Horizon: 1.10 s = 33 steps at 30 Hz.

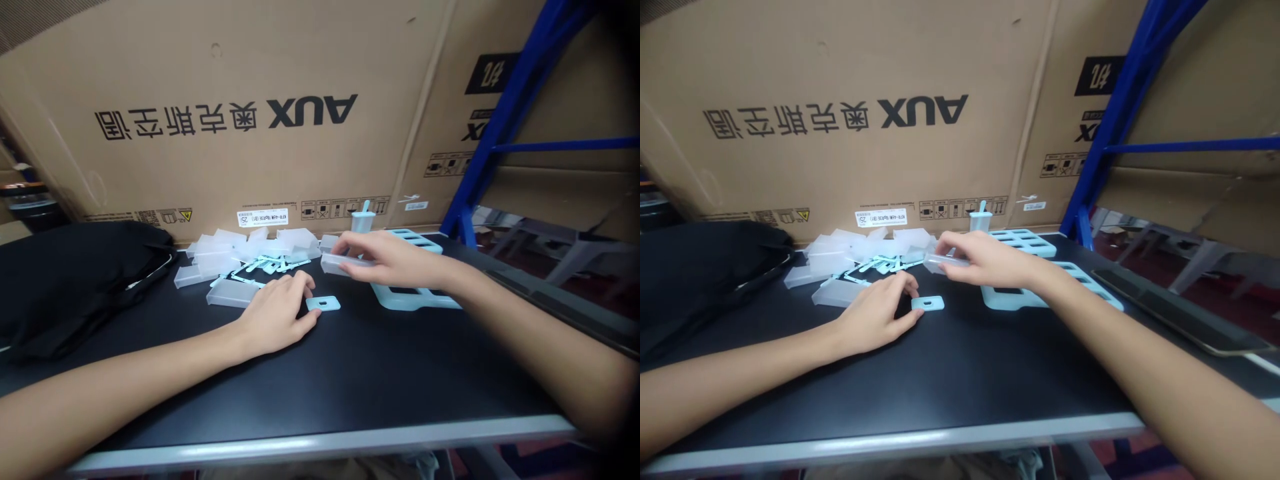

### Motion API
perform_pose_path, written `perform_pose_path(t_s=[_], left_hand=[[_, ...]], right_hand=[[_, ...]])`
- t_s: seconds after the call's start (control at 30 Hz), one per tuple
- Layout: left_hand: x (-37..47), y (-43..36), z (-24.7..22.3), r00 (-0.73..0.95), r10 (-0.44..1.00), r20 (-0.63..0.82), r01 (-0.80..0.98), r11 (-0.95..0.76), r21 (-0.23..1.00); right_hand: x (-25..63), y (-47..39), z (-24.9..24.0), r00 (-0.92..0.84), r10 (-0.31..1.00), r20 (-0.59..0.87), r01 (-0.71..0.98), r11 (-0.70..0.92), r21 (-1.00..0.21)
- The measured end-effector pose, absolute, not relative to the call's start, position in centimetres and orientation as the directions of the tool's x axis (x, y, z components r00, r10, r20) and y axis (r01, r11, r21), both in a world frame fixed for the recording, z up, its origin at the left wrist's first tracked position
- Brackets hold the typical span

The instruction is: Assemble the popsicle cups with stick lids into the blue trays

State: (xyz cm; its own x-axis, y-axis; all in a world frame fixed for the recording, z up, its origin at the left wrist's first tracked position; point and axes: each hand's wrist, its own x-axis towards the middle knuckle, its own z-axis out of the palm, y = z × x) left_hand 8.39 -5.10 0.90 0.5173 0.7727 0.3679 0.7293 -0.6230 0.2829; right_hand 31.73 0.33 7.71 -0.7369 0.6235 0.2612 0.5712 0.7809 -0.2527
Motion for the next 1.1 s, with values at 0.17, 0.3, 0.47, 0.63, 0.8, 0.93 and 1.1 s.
perform_pose_path(t_s=[0.17,0.3,0.47,0.63,0.8,0.93,1.1], left_hand=[[8.22,-4.85,0.69,0.504,0.782,0.366,0.712,-0.616,0.336],[8.22,-4.76,0.69,0.503,0.785,0.362,0.697,-0.616,0.368],[8.27,-4.6,0.67,0.502,0.786,0.361,0.686,-0.616,0.388],[8.22,-4.63,0.67,0.485,0.8,0.352,0.682,-0.598,0.421],[8.21,-4.73,0.81,0.476,0.813,0.336,0.677,-0.582,0.45],[8.2,-4.74,0.85,0.475,0.813,0.336,0.676,-0.582,0.452],[8.16,-4.69,0.78,0.471,0.813,0.342,0.689,-0.581,0.433]], right_hand=[[31.41,-0.35,7.81,-0.824,0.545,0.155,0.491,0.823,-0.285],[31.28,-0.31,7.58,-0.856,0.498,0.138,0.456,0.853,-0.252],[31.3,-0.47,7.56,-0.874,0.446,0.191,0.421,0.893,-0.16],[31.77,-0.4,7.53,-0.837,0.486,0.254,0.448,0.873,-0.192],[32.17,-0.14,7.84,-0.822,0.526,0.22,0.491,0.849,-0.195],[31.89,-0.2,7.65,-0.856,0.468,0.219,0.429,0.88,-0.202],[31.48,-0.36,7.07,-0.841,0.478,0.253,0.428,0.874,-0.23]])
